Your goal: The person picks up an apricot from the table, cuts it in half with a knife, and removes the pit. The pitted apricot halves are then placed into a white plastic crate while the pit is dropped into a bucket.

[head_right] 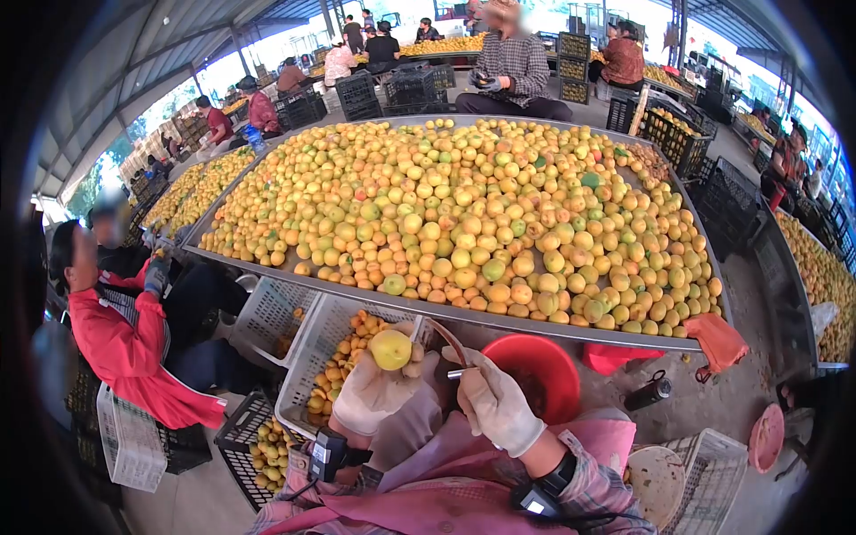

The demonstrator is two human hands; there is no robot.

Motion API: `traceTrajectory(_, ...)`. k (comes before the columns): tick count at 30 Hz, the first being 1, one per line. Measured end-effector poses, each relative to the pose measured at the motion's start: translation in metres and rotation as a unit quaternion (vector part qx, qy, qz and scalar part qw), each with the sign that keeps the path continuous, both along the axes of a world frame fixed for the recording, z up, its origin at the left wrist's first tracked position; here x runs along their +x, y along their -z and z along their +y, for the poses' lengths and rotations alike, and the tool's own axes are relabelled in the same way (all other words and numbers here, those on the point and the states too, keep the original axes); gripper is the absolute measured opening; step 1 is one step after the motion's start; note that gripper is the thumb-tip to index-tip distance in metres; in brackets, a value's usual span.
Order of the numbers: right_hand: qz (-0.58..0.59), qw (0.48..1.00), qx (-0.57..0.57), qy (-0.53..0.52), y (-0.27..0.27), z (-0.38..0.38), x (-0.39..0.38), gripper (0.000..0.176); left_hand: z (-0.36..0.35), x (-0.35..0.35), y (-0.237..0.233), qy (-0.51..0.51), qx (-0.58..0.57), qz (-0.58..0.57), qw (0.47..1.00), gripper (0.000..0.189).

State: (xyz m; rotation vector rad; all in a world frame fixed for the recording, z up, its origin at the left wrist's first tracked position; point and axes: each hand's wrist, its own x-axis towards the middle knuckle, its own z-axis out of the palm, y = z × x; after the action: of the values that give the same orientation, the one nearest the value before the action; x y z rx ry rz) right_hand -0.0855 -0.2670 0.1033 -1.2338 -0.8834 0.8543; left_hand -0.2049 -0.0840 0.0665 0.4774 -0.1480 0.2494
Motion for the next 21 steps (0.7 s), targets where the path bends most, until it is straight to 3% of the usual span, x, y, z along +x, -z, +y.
traceTrajectory(5, 0.028, 0.999, -0.022, 0.027, 0.009, -0.014, 0.014, 0.061, -0.001, 0.015, 0.017, 0.013, -0.039, 0.001, 0.999, 0.073)
traceTrajectory(8, 0.087, 0.994, -0.046, 0.056, 0.032, -0.034, 0.031, 0.060, 0.007, 0.031, 0.022, -0.005, -0.021, 0.148, 0.989, 0.060)
traceTrajectory(9, 0.112, 0.989, -0.058, 0.080, 0.041, -0.041, 0.036, 0.060, 0.007, 0.040, 0.027, 0.002, -0.020, 0.150, 0.988, 0.060)
traceTrajectory(11, 0.149, 0.978, -0.084, 0.124, 0.051, -0.056, 0.050, 0.062, 0.010, 0.061, 0.039, -0.052, 0.040, 0.297, 0.953, 0.049)
traceTrajectory(14, 0.189, 0.956, -0.094, 0.205, 0.075, -0.079, 0.071, 0.057, 0.020, 0.092, 0.057, -0.001, 0.124, 0.401, 0.908, 0.042)
traceTrajectory(21, 0.253, 0.915, -0.084, 0.304, 0.102, -0.108, 0.115, 0.055, 0.016, 0.182, 0.074, 0.026, 0.164, 0.423, 0.891, 0.041)
